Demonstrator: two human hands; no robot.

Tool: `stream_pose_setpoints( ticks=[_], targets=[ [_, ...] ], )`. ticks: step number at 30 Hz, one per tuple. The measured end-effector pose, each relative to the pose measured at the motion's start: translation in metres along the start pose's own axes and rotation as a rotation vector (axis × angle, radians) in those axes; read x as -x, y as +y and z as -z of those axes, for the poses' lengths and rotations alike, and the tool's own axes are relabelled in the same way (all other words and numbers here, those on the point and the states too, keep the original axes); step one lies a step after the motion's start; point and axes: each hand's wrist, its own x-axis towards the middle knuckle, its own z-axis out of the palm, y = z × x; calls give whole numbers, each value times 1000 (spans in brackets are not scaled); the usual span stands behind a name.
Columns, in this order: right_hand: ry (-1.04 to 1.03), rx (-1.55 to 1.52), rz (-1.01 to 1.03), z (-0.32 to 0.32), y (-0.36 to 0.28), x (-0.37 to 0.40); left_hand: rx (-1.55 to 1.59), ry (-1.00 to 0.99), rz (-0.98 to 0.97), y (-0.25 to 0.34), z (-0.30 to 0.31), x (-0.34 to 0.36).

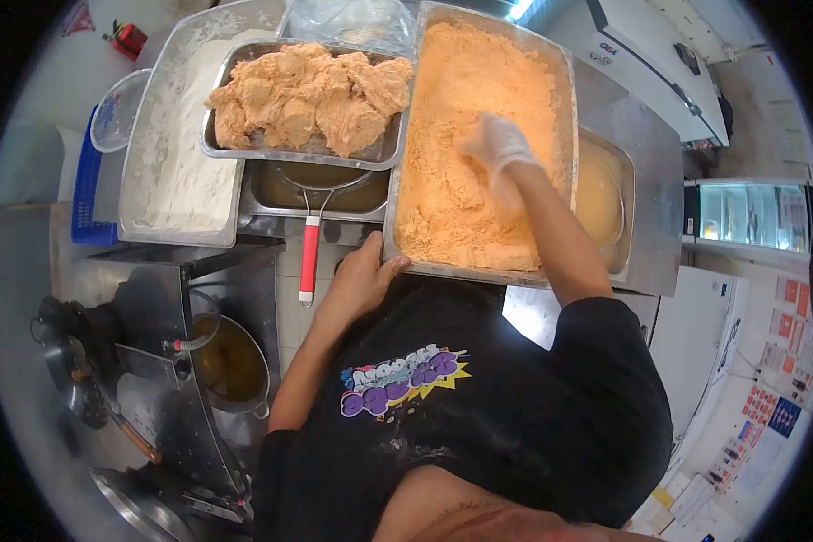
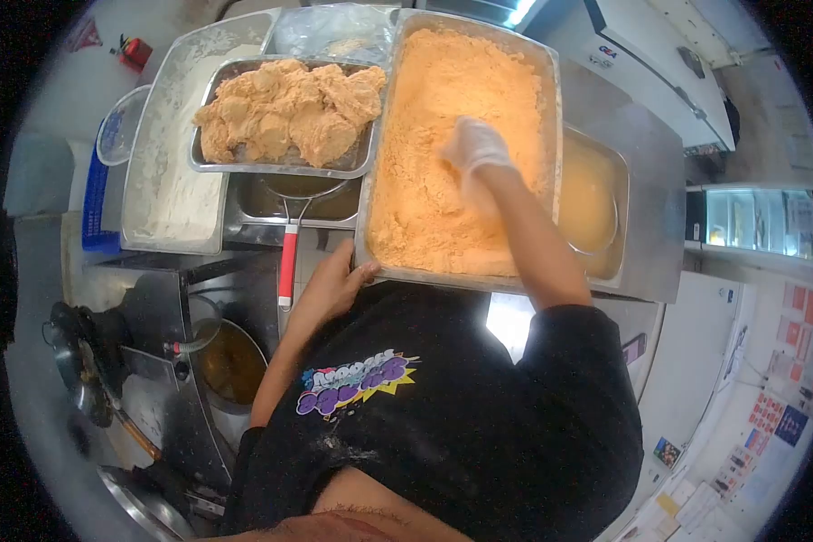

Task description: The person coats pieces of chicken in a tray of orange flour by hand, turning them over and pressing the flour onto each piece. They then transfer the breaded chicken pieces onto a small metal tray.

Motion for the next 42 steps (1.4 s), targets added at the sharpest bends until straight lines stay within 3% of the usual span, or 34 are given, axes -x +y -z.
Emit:
stream_pose_setpoints(
  ticks=[1, 3, 4, 6, 7, 10, 14, 15, 17, 18, 22, 29, 34, 37, 42],
  targets=[
    [-6, 3, 14, 12, -3, 1, 7, 12, 8, 3, 1, 2],
    [-86, -928, 12, 33, -4, 5, -56, 6, 33, 10, 3, 5],
    [-89, -926, 19, 34, 0, -1, -53, 14, 36, 7, 2, 6],
    [-116, -342, -38, 32, 10, -19, -77, 81, -64, 2, -2, 6],
    [-113, -338, -27, 24, 14, -23, -74, 93, -67, 4, -1, 6],
    [2, 58, 243, -15, 23, -33, -101, 59, 11, 12, 2, 9],
    [77, 324, 395, -35, 31, -55, -93, 67, -14, 11, 1, 11],
    [-7, -296, 180, -31, 41, -76, -87, 77, -23, 10, 1, 10],
    [-110, -908, -52, -20, 46, -99, -83, 81, -13, 11, 1, 11],
    [-108, -496, 49, -10, 46, -107, -90, 70, -15, 12, 2, 11],
    [-143, 284, 213, -4, 33, -141, -92, 47, 32, 16, 6, 10],
    [-234, 272, 182, -10, 49, -168, 71, 4, 19, 6, 3, 7],
    [-133, 349, 75, -1, 20, -139, 217, -46, 53, 7, 8, 1],
    [-130, 440, 118, 10, -5, -126, 323, -48, 50, -11, -6, -2],
    [-170, 444, 24, 20, -21, -126, 318, -55, 32, -6, -1, -2]
  ],
)
